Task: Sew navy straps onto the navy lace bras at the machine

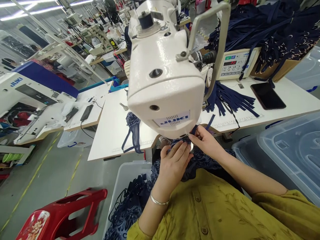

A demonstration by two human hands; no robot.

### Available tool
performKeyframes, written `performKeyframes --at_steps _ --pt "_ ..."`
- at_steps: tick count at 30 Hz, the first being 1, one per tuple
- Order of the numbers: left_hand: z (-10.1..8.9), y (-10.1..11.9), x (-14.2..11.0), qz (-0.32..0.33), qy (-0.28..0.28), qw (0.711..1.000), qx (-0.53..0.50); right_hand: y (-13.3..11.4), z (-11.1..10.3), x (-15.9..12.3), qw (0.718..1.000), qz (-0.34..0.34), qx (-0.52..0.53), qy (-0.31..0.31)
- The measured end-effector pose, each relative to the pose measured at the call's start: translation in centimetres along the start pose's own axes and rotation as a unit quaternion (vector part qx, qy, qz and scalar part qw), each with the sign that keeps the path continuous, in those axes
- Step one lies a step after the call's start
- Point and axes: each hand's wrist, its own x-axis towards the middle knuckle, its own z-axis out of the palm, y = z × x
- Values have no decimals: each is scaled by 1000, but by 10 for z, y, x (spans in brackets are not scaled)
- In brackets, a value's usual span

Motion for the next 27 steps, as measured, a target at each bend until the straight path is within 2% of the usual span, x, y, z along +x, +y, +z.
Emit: performKeyframes --at_steps 8,15,19,22,27 --pt "1 12 0 -40 -18 996 79 -9 -3 24 998 -5 -67 10" --pt "6 11 -3 -38 -22 996 83 -7 -3 26 993 9 -120 6" --pt "7 13 -1 -53 -19 995 77 -8 -5 29 994 15 -104 -6" --pt "7 15 3 -77 -8 993 85 -9 -7 36 996 -10 -89 -10" --pt "7 21 9 -91 -15 988 127 -7 -7 47 988 -49 -147 7"
